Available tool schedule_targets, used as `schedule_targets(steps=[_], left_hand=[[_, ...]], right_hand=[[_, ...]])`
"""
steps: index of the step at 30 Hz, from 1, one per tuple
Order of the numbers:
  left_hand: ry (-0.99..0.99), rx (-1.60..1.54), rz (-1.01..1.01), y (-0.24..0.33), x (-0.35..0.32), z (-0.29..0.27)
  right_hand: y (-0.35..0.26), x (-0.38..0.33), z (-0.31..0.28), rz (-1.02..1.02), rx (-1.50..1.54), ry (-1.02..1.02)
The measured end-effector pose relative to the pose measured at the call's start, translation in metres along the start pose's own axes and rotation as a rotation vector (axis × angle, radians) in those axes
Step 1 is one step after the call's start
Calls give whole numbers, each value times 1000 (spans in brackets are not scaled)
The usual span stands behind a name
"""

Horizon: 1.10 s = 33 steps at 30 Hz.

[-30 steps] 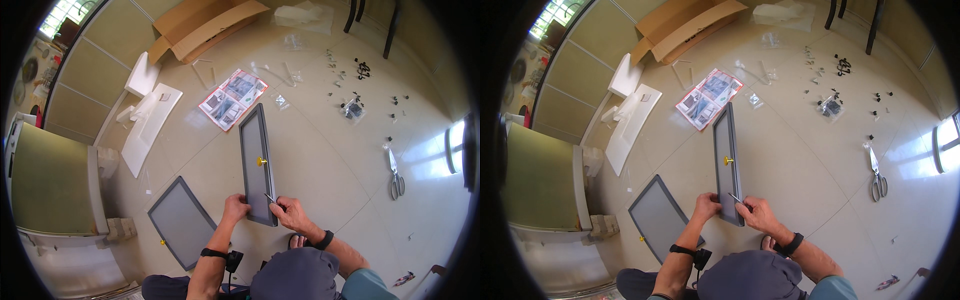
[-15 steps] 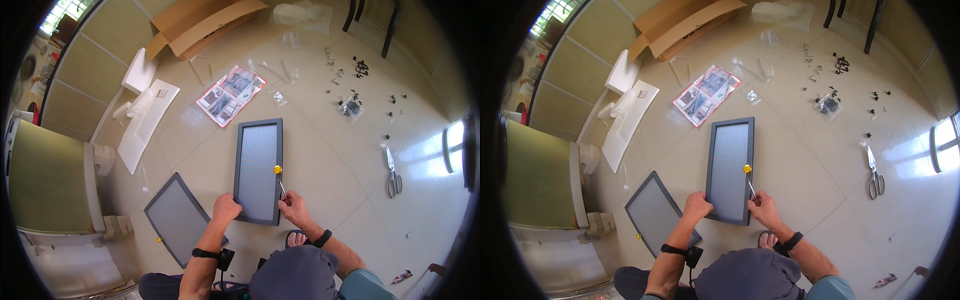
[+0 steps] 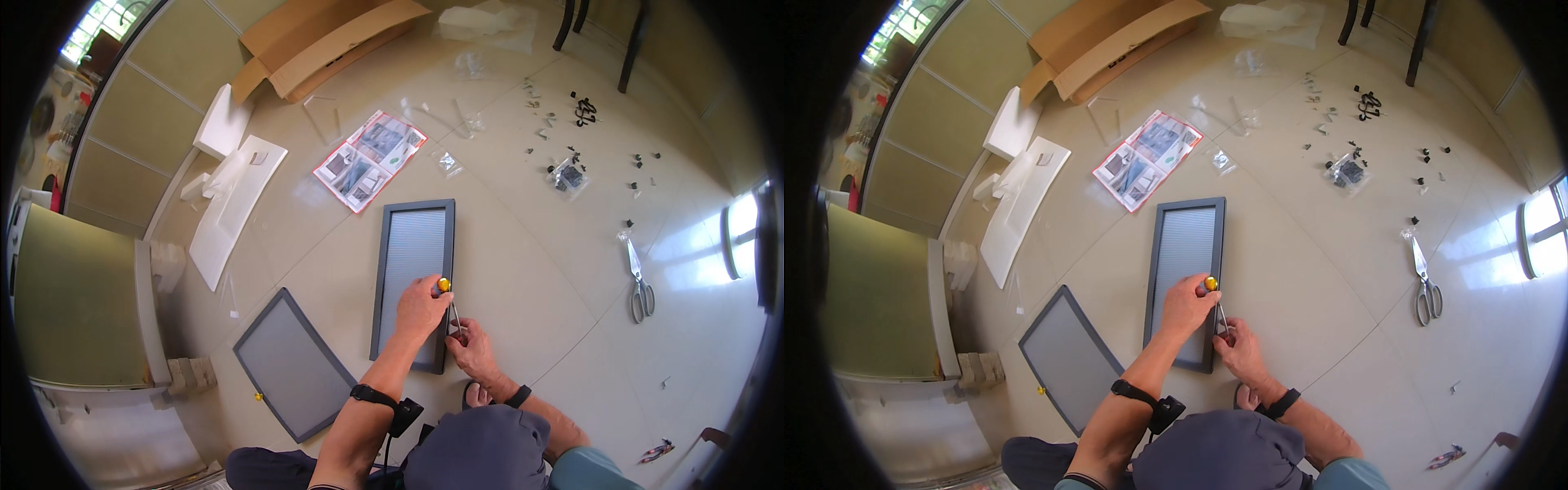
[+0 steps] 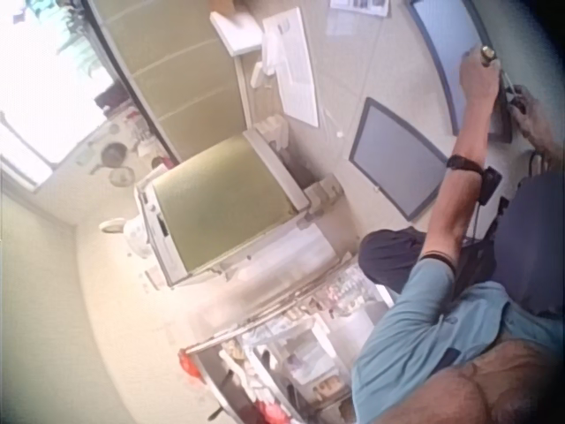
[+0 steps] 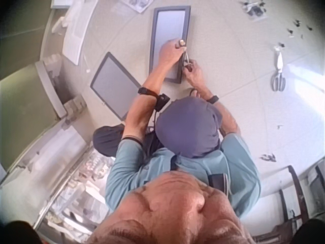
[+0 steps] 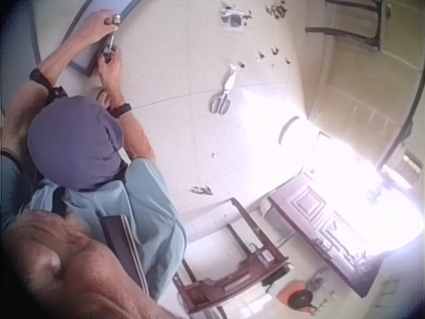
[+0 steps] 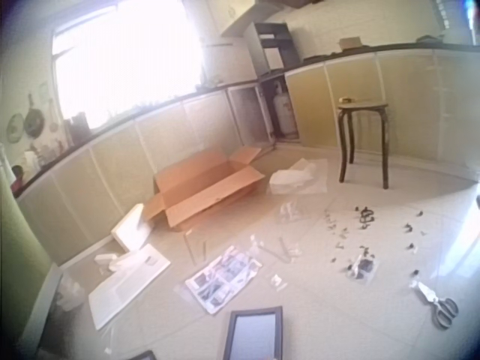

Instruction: The person attaches metal hardware and handles to mesh-paneled door frames using a screwdriver while sitting on a tiled floor.

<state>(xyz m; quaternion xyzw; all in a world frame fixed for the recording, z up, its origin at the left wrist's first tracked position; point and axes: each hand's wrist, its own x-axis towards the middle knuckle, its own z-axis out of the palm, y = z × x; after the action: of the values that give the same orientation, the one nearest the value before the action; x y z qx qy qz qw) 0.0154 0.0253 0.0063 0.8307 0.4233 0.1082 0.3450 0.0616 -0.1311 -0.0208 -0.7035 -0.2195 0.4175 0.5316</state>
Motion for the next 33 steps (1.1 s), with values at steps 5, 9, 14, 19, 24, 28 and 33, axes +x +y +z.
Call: schedule_targets(steps=[5, 9, 14, 19, 24, 28, 33], left_hand=[[-9, 41, 91, 1, 8, 8], [138, 102, 186, 7, 5, 10], [55, 11, 223, 2, 4, -10], [-36, -60, 156, 12, 6, -31], [-22, -102, 108, 14, 4, -38], [-43, -166, 52, 18, 4, -41], [-108, -142, 18, 19, 5, -43]], right_hand=[[-1, 1, -2, 61, 83, -16], [3, 7, -3, 120, 133, -49], [-4, 11, -2, 124, 161, -93], [-15, 15, -2, 70, 89, -79], [-23, 19, 1, 132, 147, -159], [-24, 17, -1, 117, 227, -100], [-38, 16, -3, 80, 308, -37]])
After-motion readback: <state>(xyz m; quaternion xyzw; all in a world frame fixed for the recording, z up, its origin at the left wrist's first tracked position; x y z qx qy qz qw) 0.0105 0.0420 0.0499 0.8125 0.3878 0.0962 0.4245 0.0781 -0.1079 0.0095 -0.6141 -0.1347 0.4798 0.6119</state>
